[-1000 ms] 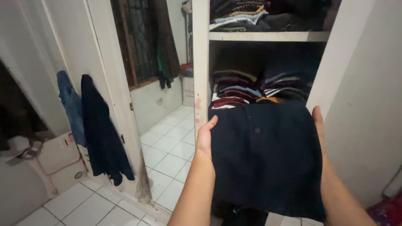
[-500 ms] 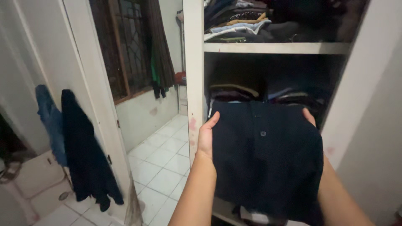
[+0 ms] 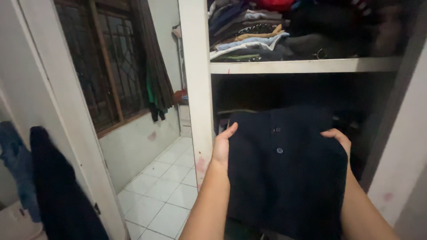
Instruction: The person takes folded clothes from a suitcase on the floor, unfolds them, and places them into a wardrobe. They handle a green t-shirt, a dark blue shirt, and a striped top, placing each into the wardrobe shelf.
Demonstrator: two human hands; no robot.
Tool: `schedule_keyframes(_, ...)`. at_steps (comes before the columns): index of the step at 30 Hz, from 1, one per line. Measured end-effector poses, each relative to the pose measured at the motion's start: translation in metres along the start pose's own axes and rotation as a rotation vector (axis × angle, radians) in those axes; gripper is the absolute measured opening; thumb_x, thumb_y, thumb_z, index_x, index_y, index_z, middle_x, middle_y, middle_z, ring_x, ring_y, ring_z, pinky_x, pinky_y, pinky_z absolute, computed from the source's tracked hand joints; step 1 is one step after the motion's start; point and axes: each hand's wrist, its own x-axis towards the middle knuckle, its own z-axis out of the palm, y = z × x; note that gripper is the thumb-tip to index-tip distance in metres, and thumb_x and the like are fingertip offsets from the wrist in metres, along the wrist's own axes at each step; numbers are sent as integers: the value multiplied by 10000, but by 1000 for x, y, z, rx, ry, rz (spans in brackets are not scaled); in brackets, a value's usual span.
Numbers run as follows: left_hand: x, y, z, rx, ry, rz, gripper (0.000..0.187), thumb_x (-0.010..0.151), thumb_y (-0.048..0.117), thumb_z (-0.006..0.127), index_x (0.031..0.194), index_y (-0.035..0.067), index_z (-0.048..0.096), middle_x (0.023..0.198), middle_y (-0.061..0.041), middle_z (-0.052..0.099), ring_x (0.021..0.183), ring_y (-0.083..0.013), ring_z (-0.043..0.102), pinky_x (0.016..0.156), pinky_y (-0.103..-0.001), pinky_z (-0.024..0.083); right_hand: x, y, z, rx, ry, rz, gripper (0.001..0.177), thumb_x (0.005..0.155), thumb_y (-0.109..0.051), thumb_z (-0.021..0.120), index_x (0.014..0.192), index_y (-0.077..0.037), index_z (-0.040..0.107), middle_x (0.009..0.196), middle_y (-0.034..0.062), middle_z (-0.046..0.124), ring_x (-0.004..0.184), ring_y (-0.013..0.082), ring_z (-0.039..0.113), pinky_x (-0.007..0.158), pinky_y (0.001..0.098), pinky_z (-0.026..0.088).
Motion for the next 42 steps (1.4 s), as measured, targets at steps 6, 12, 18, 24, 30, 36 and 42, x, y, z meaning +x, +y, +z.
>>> schedule_keyframes(6, 33, 13, -15, 80, -66, 33, 565, 1006, 358, 531, 1275, -127, 641, 1204, -270, 702, 1079, -355, 696, 968, -426, 576, 57, 11, -13, 145, -238, -104, 621, 821, -396, 552, 1229, 60, 656, 1204, 248, 669, 1035, 366, 653, 952, 494, 529)
schedule_keyframes(12, 63, 27, -16, 58, -33, -32, 590, 989, 382, 514, 1287, -113, 629, 1232, -270, 686, 1098, -369, 684, 966, -435, 574, 70, -10, 14, 40, -67, -68, 678, 758, -427, 522, 1239, 30, 662, 1234, 233, 672, 1063, 370, 650, 985, 512, 510)
schedule_keyframes(18, 136, 26, -27, 124, -25, 169, 619, 946, 248, 575, 1467, -65, 462, 1393, -265, 592, 1251, -356, 591, 1080, -423, 464, 97, -22, 43, 42, 73, -88, 666, 761, -413, 532, 1228, 42, 671, 1240, 241, 685, 1111, 383, 672, 1024, 516, 503)
schedule_keyframes(24, 204, 26, -43, 390, 214, 334, 869, 870, 82, 605, 1630, 173, 195, 1551, -188, 457, 1409, -290, 463, 1157, -356, 347, 146, -36, 52, 32, -51, -122, 622, 814, -413, 544, 1235, 31, 656, 1203, 223, 679, 1050, 366, 660, 987, 460, 536)
schedule_keyframes(30, 276, 35, -65, 488, 299, 352, 853, 874, 91, 625, 1624, 109, 218, 1572, -209, 408, 1439, -291, 407, 1166, -357, 323, 205, -45, 59, 130, -172, -226, 557, 860, -385, 544, 1241, 8, 646, 1218, 207, 672, 1065, 354, 653, 995, 454, 537)
schedule_keyframes(36, 381, 47, -106, 565, 370, 467, 470, 917, 123, 538, 1282, -138, 679, 1269, -238, 717, 1200, -294, 660, 1064, -401, 475, 264, -70, 85, 105, -231, -381, 542, 881, -371, 543, 1257, 6, 641, 1233, 211, 667, 1084, 360, 646, 1006, 460, 530)
schedule_keyframes(42, 442, 61, -117, 758, 471, 526, 464, 912, 133, 538, 1272, -121, 684, 1269, -238, 713, 1198, -304, 658, 1058, -413, 476, 309, -76, 93, 56, -230, -483, 528, 901, -358, 542, 1274, 4, 635, 1248, 214, 662, 1104, 366, 639, 1017, 466, 523)
